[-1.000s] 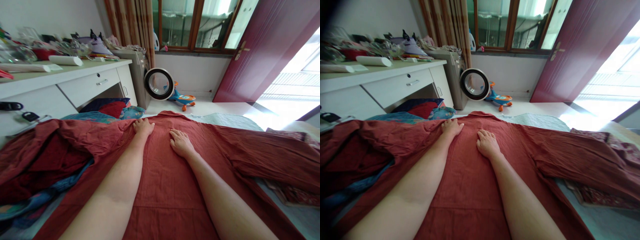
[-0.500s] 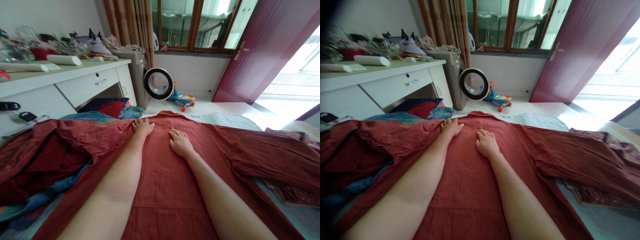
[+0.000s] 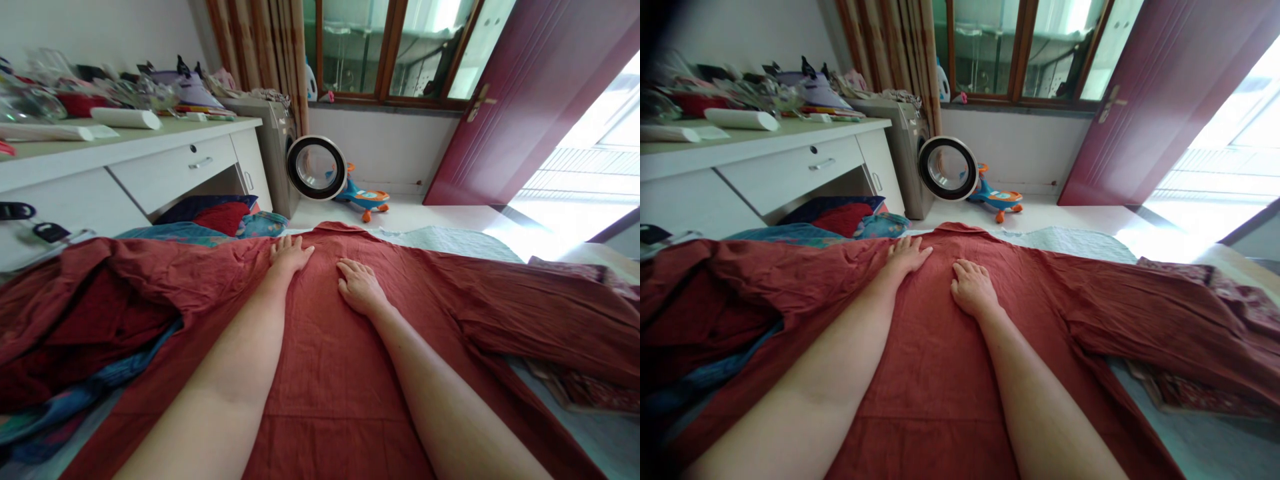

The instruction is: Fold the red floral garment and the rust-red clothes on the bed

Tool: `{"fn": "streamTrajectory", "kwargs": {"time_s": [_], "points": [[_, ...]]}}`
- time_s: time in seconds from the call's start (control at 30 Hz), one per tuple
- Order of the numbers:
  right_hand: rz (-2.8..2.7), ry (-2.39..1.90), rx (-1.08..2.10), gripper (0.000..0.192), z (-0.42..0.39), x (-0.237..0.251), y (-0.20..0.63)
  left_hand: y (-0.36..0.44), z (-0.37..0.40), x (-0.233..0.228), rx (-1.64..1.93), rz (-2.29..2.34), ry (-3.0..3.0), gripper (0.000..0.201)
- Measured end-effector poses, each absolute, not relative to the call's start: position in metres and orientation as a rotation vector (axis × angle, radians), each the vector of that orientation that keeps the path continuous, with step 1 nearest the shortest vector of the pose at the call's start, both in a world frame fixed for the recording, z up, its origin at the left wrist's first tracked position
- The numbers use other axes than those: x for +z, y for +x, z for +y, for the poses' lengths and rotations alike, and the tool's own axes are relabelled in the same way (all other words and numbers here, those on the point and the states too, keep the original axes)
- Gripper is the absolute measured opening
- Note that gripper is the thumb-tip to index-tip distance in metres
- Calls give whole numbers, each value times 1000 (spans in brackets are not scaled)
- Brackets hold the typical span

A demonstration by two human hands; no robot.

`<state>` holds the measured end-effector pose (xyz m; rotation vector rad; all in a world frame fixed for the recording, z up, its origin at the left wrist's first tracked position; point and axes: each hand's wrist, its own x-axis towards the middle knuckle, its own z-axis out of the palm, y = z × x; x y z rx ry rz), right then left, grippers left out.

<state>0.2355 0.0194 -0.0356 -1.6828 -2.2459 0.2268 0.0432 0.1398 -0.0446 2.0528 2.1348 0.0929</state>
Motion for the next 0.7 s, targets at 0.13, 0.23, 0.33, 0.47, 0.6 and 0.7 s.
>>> {"fn": "streamTrajectory", "kwargs": {"time_s": [0.13, 0.23, 0.33, 0.47, 0.6, 0.7], "points": [[-2251, -1670, 233, 48, 20, -36, 236, 42, 140, -42, 92, 2182, 1995, 79], [-2242, -1669, 228, 48, 20, -36, 236, 44, 137, -40, 99, 2221, 1987, 76], [-2237, -1669, 216, 48, 20, -36, 235, 50, 135, -41, 153, 2137, 2185, 65], [-2237, -1674, 209, 47, 20, -36, 235, 58, 137, -43, 140, 1839, 2424, 59], [-2237, -1669, 206, 47, 19, -36, 236, 57, 142, -45, 97, 1881, 2339, 67], [-2239, -1680, 220, 47, 19, -35, 235, 50, 144, -45, 115, 2008, 2214, 72]]}}
